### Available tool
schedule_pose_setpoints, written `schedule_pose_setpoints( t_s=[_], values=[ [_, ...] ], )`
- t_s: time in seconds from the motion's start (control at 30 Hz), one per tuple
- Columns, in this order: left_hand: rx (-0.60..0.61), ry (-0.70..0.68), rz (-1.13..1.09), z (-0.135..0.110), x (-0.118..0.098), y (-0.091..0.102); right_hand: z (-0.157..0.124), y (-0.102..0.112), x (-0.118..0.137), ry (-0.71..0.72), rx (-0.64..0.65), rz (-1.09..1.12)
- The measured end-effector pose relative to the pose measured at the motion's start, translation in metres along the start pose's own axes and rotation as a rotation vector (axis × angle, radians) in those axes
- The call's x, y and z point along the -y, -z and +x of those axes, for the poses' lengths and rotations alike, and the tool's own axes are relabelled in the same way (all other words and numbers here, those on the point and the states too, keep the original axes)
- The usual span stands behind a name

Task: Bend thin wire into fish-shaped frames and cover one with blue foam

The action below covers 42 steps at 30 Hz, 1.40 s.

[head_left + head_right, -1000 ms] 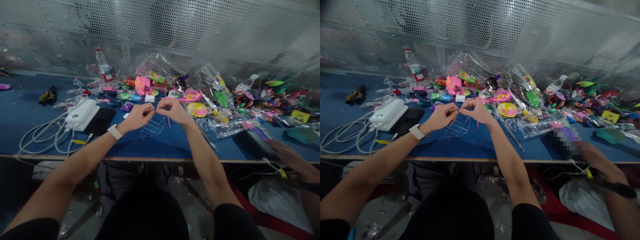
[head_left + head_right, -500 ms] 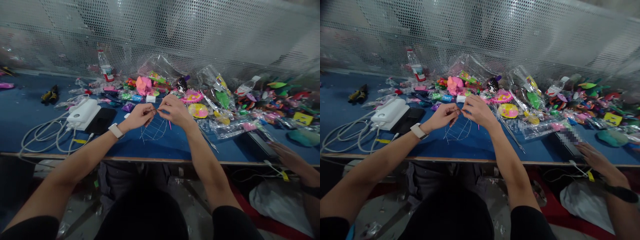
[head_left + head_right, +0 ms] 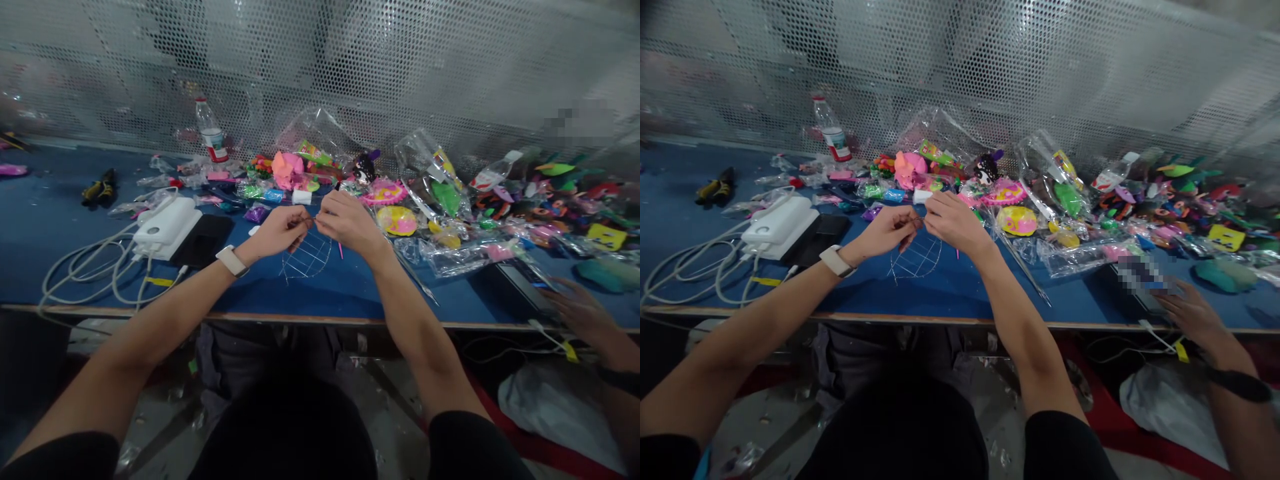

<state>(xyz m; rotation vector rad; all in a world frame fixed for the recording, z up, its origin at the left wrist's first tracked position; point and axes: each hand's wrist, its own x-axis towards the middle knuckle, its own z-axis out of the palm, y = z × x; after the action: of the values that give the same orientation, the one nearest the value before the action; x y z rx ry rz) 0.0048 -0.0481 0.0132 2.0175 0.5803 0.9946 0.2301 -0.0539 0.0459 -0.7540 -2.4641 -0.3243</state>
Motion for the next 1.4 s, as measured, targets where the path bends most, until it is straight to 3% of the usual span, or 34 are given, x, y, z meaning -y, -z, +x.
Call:
schedule_pose_setpoints(
  t_s=[0.13,0.3,0.37,0.5,0.57,0.7,0.83,0.93,1.13,1.4],
  values=[
    [-0.057,0.051,0.042,0.002,0.002,-0.001,-0.007,-0.001,-0.012,-0.067,-0.065,0.081],
    [-0.153,0.049,0.149,0.007,0.017,0.008,-0.021,-0.009,-0.041,-0.280,-0.253,0.170],
    [-0.246,0.031,0.200,0.009,0.027,0.015,-0.025,-0.013,-0.052,-0.356,-0.321,0.172],
    [-0.326,0.073,0.108,0.011,0.043,0.026,-0.029,-0.018,-0.066,-0.488,-0.426,0.152],
    [-0.347,0.071,0.076,0.012,0.045,0.029,-0.030,-0.020,-0.068,-0.540,-0.421,0.149],
    [-0.393,0.027,0.137,0.012,0.040,0.029,-0.028,-0.019,-0.059,-0.561,-0.367,0.132],
    [-0.390,-0.039,0.275,0.011,0.029,0.024,-0.018,-0.016,-0.034,-0.409,-0.361,0.176],
    [-0.378,-0.080,0.337,0.009,0.020,0.018,-0.008,-0.017,-0.012,-0.324,-0.266,0.281],
    [-0.429,-0.195,0.481,0.003,0.009,0.010,0.000,-0.031,0.003,-0.429,-0.266,0.510],
    [-0.452,-0.437,0.726,0.001,0.010,0.015,0.003,-0.038,0.013,-0.442,-0.309,0.798]
  ],
)
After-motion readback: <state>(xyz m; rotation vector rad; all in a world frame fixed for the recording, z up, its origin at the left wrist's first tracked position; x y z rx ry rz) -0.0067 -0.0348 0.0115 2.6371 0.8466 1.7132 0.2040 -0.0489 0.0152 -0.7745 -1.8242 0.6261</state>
